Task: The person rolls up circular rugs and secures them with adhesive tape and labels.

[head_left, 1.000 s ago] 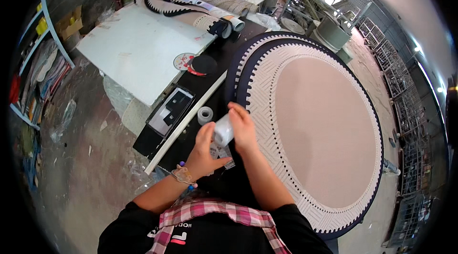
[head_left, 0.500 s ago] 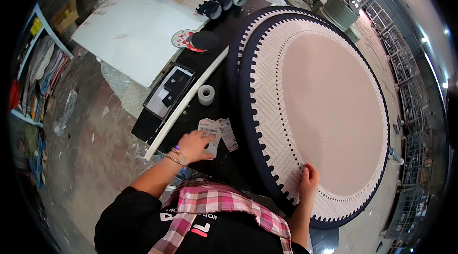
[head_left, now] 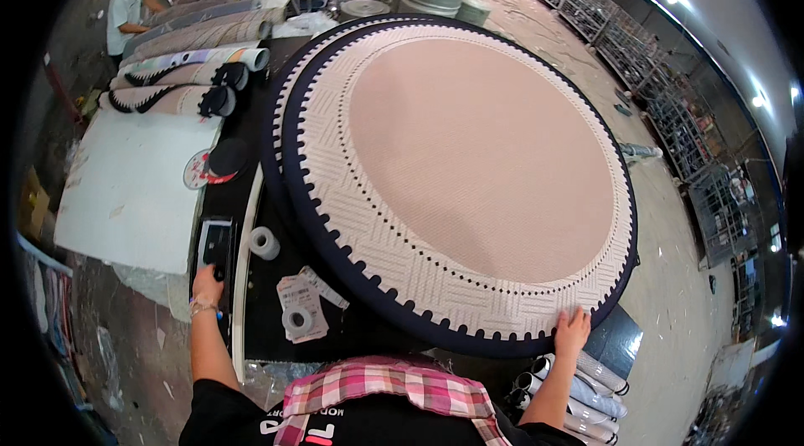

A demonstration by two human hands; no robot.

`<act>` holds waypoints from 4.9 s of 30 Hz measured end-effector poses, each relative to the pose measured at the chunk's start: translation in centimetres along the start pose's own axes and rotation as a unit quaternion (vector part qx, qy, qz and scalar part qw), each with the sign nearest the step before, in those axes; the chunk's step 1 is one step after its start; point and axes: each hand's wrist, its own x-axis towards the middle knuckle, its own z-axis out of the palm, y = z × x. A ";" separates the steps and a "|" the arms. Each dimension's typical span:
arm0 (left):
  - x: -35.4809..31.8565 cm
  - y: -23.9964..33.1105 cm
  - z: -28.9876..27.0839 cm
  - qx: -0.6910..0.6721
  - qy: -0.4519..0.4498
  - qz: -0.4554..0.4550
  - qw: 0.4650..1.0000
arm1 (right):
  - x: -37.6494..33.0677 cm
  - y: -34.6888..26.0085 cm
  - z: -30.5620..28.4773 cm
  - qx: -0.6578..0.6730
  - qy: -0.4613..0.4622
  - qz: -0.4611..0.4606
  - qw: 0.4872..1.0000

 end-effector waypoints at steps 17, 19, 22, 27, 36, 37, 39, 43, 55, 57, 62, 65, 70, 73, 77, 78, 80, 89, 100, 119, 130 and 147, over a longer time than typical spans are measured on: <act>-0.2 -2.8 -1.0 -0.001 0.108 -0.084 0.991 | 1.9 0.6 -6.9 0.771 -0.069 0.298 0.558; 0.5 -2.3 -1.1 -0.029 0.106 -0.088 0.990 | 2.6 2.1 -5.4 0.650 -0.087 0.262 0.708; 0.4 -0.9 -3.0 -0.068 0.155 -0.088 0.982 | 6.5 0.4 -9.8 0.567 -0.084 0.171 0.801; 2.5 2.3 -8.8 -0.284 0.299 -0.012 0.911 | 9.0 -5.9 -21.0 0.745 -0.036 0.068 0.663; -3.8 22.4 -9.1 -0.636 0.141 0.101 0.752 | 18.1 21.9 -10.7 0.552 0.074 0.244 0.793; -4.7 23.0 -9.4 -0.636 0.112 0.099 0.757 | 18.5 20.1 -12.3 0.400 0.094 0.228 0.883; -5.9 24.8 -8.9 -0.648 0.057 0.093 0.754 | 20.6 17.7 -14.7 0.148 0.161 0.142 0.965; -7.5 26.7 -9.4 -0.641 -0.003 0.102 0.761 | 19.8 0.4 -16.7 0.103 0.190 0.006 0.976; -3.4 28.7 -4.5 -0.865 -0.256 -0.026 0.431 | -9.6 -21.3 -12.8 0.129 -0.180 -0.628 0.746; -2.9 27.7 -4.8 -0.849 -0.235 -0.035 0.471 | -10.2 -20.2 -14.2 0.129 -0.338 -0.586 0.725; -0.7 21.4 -0.3 -0.711 -0.076 -0.032 0.698 | -9.6 -13.2 -18.7 0.252 -0.231 -0.411 0.845; -1.4 23.4 -1.4 -0.694 -0.022 -0.016 0.720 | -10.5 -6.0 -17.5 0.157 0.060 -0.049 0.985; -2.1 25.6 -4.2 -0.544 0.050 0.068 0.835 | -14.9 8.3 -8.8 0.124 -0.295 -0.095 0.943; -3.0 25.1 -5.1 -0.466 0.168 0.161 0.854 | -13.6 9.3 -7.5 0.593 -0.309 0.172 0.724; -5.3 25.0 -10.7 -0.404 0.322 0.309 0.799 | -9.3 7.3 -7.8 0.794 -0.144 0.460 0.370; -6.2 25.6 -11.3 -0.405 0.328 0.295 0.801 | -7.7 8.2 -8.5 0.772 -0.103 0.488 0.394; -6.6 25.6 -9.8 -0.409 0.304 0.282 0.813 | -2.2 5.9 -14.7 0.730 0.039 0.310 0.608; -4.6 23.7 -1.3 -0.492 0.100 0.024 0.864 | -1.0 -9.7 -25.4 0.408 0.088 -0.378 0.826; -4.6 22.1 -2.4 -0.530 0.087 -0.003 0.843 | 1.6 1.4 -1.3 0.650 -0.142 0.292 0.687; -3.3 21.7 -2.4 -0.202 0.319 0.143 0.915 | 5.3 -3.8 -15.7 0.351 0.128 -0.101 0.922; 2.8 43.3 -7.7 -0.180 0.243 0.369 0.879 | 2.5 -7.3 -5.1 0.158 0.136 -0.179 0.961; -10.3 27.2 -7.6 0.023 0.033 0.607 0.793 | -5.9 -12.3 -7.2 0.199 0.016 -0.502 0.841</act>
